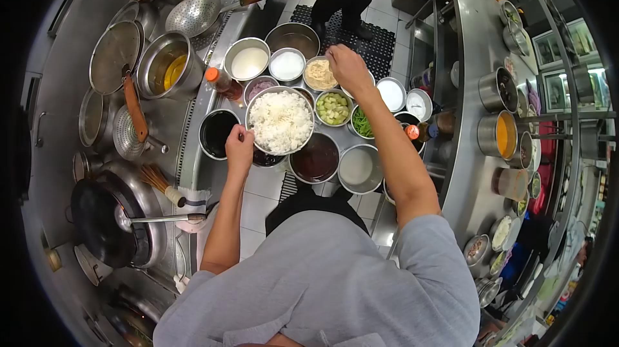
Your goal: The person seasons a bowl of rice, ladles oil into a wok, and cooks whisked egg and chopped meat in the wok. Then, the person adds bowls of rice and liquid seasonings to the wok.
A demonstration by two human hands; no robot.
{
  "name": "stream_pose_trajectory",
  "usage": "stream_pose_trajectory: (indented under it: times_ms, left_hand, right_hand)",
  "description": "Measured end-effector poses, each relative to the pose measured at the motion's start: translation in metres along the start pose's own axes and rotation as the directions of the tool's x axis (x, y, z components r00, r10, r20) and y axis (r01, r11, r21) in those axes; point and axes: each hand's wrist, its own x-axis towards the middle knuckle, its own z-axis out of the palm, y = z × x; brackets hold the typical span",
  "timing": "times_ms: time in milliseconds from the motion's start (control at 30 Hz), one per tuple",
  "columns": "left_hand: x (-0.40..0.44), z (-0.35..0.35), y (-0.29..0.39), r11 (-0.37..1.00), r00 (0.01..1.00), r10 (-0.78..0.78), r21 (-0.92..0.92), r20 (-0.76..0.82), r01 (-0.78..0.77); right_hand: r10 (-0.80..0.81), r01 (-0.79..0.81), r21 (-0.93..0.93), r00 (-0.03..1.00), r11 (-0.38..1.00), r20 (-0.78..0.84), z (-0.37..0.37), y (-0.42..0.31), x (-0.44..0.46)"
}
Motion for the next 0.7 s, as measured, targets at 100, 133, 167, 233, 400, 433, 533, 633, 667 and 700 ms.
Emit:
stream_pose_trajectory:
  times_ms: [100,133,167,233,400,433,533,633,667,700]
  left_hand:
    - [0.009,-0.007,-0.002,0.998,0.998,-0.061,-0.021,0.02,0.061]
    - [0.015,0.017,-0.002,0.989,0.995,-0.09,-0.117,0.044,0.095]
    - [0.017,0.026,-0.001,0.975,0.99,-0.123,-0.176,0.072,0.134]
    - [0.021,0.036,0.004,0.941,0.98,-0.169,-0.28,0.106,0.192]
    - [0.034,0.06,0.006,0.933,0.956,-0.202,-0.254,0.213,0.254]
    - [0.035,0.067,0.008,0.934,0.956,-0.186,-0.261,0.227,0.244]
    - [0.04,0.081,0.009,0.936,0.955,-0.147,-0.276,0.258,0.219]
    - [0.045,0.096,0.003,0.963,0.964,-0.117,-0.211,0.239,0.17]
    - [0.045,0.099,0.001,0.955,0.959,-0.133,-0.225,0.251,0.192]
    - [0.045,0.103,0.005,0.947,0.954,-0.149,-0.24,0.261,0.214]
  right_hand:
    - [0.063,-0.038,0.193,0.99,0.98,-0.125,0.002,-0.005,-0.033]
    - [0.122,-0.07,0.253,0.973,0.965,-0.198,-0.011,0.01,-0.041]
    - [0.203,-0.105,0.343,0.943,0.933,-0.263,-0.014,0.015,-0.057]
    - [0.519,-0.248,0.658,0.816,0.711,-0.254,-0.015,0.009,-0.092]
    - [0.824,-0.128,0.957,0.547,0.259,-0.15,0.044,0.035,-0.167]
    - [0.829,-0.179,0.948,0.544,0.264,-0.128,0.054,0.04,-0.175]
    - [0.846,-0.155,0.974,0.53,0.164,-0.058,0.067,0.043,-0.188]
    - [0.853,-0.095,0.988,0.519,0.119,-0.053,0.065,0.044,-0.187]
    - [0.856,-0.078,0.991,0.514,0.11,-0.055,0.063,0.044,-0.184]
    - [0.859,-0.062,0.993,0.51,0.103,-0.057,0.064,0.047,-0.182]
